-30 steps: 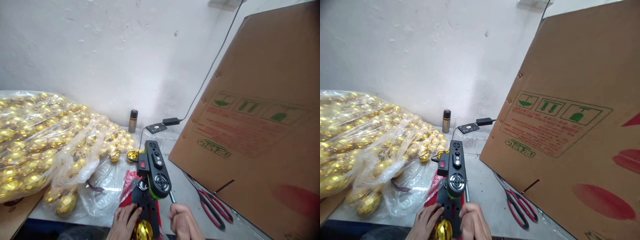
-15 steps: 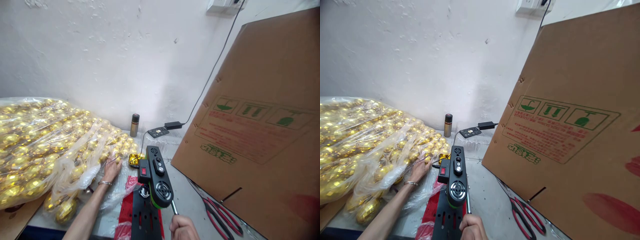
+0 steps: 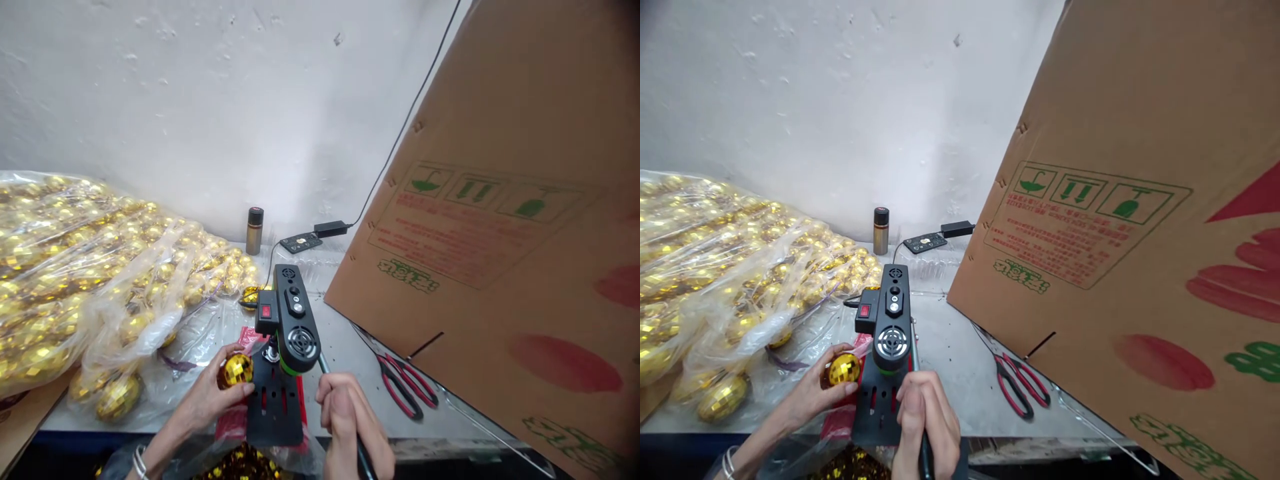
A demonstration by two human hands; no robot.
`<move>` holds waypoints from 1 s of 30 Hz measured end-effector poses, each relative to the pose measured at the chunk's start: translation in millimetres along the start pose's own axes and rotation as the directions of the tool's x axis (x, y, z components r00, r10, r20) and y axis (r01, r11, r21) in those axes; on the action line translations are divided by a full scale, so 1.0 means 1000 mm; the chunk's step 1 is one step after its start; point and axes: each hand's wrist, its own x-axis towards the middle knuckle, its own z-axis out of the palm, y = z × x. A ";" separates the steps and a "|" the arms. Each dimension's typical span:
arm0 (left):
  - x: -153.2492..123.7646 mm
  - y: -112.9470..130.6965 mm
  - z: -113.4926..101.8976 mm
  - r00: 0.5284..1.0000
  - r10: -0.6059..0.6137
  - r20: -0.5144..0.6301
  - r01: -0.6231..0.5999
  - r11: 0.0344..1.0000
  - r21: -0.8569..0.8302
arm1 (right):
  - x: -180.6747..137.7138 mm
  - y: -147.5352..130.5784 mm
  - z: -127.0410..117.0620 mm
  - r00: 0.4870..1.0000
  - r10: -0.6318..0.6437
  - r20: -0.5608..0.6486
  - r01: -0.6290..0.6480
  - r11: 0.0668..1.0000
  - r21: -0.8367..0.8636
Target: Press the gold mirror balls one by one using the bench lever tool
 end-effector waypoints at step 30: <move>0.000 -0.020 0.089 0.970 0.229 -0.077 -0.185 0.908 0.377 | -0.018 0.018 -0.004 0.998 -0.067 0.011 0.068 0.997 -0.021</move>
